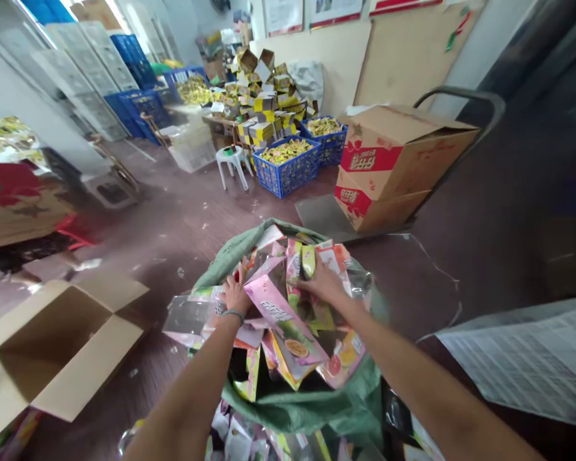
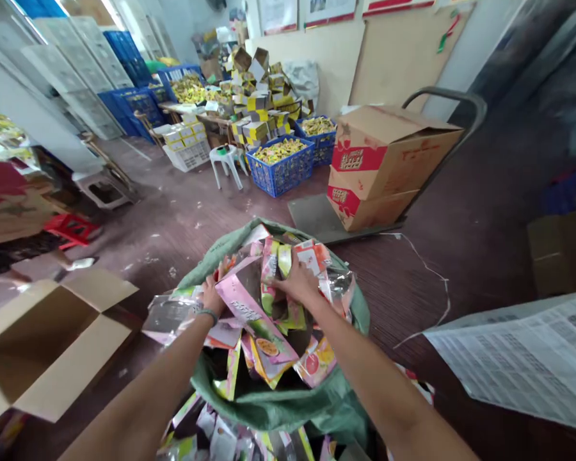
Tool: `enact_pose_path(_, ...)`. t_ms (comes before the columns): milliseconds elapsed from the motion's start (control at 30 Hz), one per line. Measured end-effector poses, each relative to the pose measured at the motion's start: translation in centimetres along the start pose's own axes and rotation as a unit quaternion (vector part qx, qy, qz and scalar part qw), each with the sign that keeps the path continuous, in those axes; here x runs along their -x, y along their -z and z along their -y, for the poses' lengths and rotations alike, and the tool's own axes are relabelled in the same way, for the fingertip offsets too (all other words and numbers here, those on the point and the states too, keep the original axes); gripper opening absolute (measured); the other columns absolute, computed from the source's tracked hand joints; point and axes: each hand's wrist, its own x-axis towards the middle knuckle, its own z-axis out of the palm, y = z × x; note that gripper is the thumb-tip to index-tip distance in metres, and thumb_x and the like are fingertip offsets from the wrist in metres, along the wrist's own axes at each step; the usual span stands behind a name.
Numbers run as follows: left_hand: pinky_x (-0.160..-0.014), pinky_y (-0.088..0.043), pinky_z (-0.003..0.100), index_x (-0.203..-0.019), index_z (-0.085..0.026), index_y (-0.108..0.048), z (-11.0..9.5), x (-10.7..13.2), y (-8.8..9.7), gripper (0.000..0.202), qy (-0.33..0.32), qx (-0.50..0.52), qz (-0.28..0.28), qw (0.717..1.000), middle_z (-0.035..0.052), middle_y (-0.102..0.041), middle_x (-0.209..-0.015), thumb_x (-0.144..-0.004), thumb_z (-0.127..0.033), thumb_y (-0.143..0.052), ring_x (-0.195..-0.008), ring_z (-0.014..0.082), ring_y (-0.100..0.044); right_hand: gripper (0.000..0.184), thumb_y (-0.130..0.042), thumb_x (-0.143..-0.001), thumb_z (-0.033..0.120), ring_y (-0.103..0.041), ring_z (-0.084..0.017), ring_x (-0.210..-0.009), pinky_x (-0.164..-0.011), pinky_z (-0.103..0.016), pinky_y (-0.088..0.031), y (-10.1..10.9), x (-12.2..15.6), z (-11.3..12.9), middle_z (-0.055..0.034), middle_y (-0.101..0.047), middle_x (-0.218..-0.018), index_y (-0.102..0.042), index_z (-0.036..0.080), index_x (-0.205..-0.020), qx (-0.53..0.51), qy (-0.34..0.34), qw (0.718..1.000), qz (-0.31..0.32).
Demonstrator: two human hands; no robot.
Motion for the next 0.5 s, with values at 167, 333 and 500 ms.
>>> enact_pose_path(167,-0.099,-0.042,0.051,-0.161,-0.031,-0.044,1.6,-1.2,-7.2,0.058,-0.015,-0.053,0.031,0.998,0.0191,-0.056,-0.132,-0.104,-0.029,-0.034,-0.122,0.0377,-0.051,0.108,-0.068,-0.086,0.071,-0.054,-0.042,-0.131,-0.105,-0.058,-0.042,-7.8,-2.1,-1.9,-0.0218,-0.051,-0.151,-0.017,0.022,-0.168,0.118,-0.019,0.993,0.023)
enact_pose_path(333,-0.101,-0.041,0.052,-0.163,-0.032,-0.041,2.2,-2.7,-12.2,0.058,-0.009,-0.082,0.03,0.996,0.0195,-0.058,-0.126,-0.104,-0.031,-0.037,-0.119,0.0366,-0.053,0.1,-0.05,-0.091,0.08,-0.041,-0.042,-0.142,-0.111,-0.062,-0.033,-12.6,-3.7,-5.8,-0.0196,-0.039,-0.162,-0.021,0.024,-0.168,0.181,-0.006,0.983,0.033)
enact_pose_path(500,-0.095,-0.045,0.053,-0.163,-0.036,-0.04,1.5,-1.6,-18.6,0.059,0.056,-0.09,0.039,0.994,0.0216,-0.056,-0.132,-0.104,-0.033,-0.039,-0.115,0.0362,-0.055,0.105,-0.048,-0.088,0.085,-0.028,-0.045,-0.151,-0.117,-0.065,-0.024,-15.3,-3.5,-10.8,-0.0209,-0.026,-0.169,-0.023,0.021,-0.168,0.206,-0.02,0.974,0.093)
